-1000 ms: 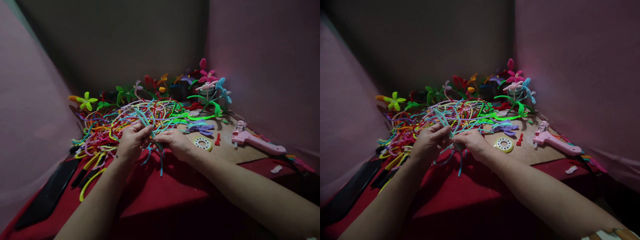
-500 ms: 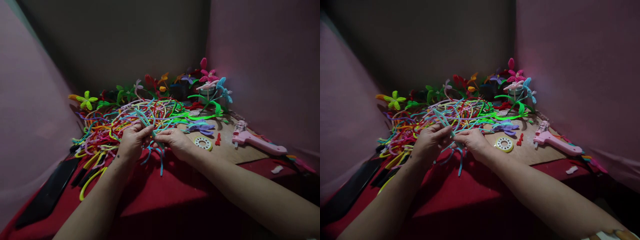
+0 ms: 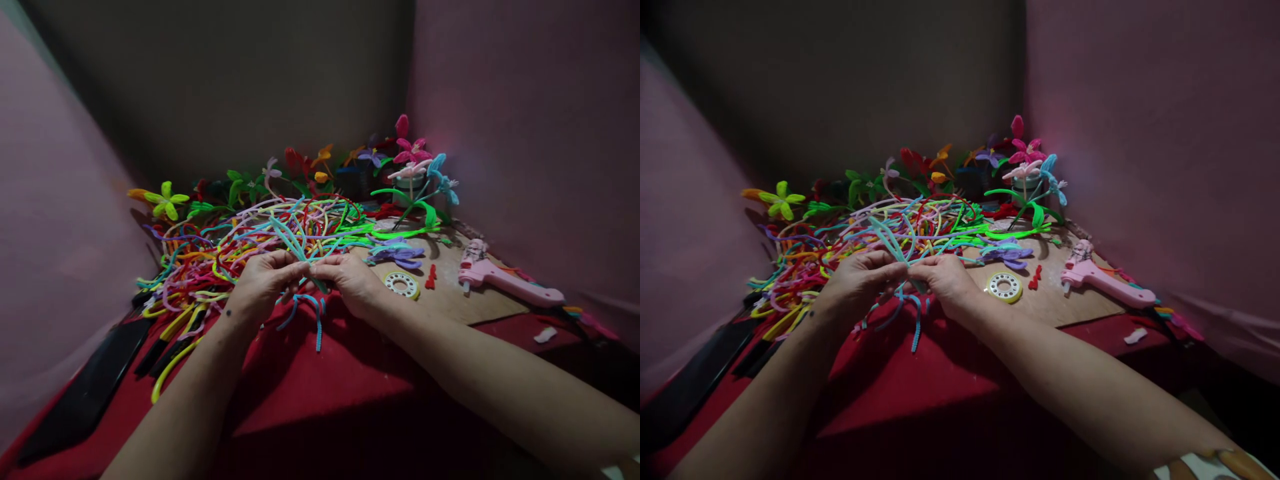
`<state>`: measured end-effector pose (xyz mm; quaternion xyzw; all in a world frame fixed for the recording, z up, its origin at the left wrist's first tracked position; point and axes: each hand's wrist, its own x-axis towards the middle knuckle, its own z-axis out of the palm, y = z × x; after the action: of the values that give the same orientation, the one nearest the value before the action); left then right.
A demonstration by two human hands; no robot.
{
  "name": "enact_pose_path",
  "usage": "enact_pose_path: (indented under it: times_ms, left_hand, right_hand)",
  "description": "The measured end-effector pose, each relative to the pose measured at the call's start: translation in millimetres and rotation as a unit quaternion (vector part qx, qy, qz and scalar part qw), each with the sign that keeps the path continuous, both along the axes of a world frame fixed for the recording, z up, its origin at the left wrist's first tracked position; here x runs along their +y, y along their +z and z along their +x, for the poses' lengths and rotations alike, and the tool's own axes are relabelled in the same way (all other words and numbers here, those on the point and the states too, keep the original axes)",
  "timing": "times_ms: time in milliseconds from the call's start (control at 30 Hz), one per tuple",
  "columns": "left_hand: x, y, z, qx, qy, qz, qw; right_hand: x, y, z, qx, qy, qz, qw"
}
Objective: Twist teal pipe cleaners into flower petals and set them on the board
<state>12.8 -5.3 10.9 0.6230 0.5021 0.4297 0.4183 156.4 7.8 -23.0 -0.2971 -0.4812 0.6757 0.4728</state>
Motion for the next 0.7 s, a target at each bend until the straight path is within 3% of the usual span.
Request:
enact_pose_path:
  times_ms: [100,300,433,533,700]
  left_hand:
    - [-1,1.1,0,-0.002,-0.019,0.012,1.0]
    - [-1,-0.4,4,-0.018,0.017,0.034,0.999]
    - [0,-1.0,2,0.045,0.016,0.123,0.991]
    - [4,-2.8,-4,0.145,0.02,0.25,0.957]
    - [8,-0.6,-15,0.347,0.004,0.387,0.854]
  right_hand:
    - [1,-0.9,0,-0.006,-0.005,0.006,1.0]
    - [3,1.3,2,-0.007,-0.01,-0.018,1.0]
    - [5,3.7,2,-0.004,-0.011,-0.047,0.999]
    - [6,4.0,3,-0.012,-0.002,-0.042,0.999]
    - [6,5.0,4,-0.031,0.014,-0.028,0.999]
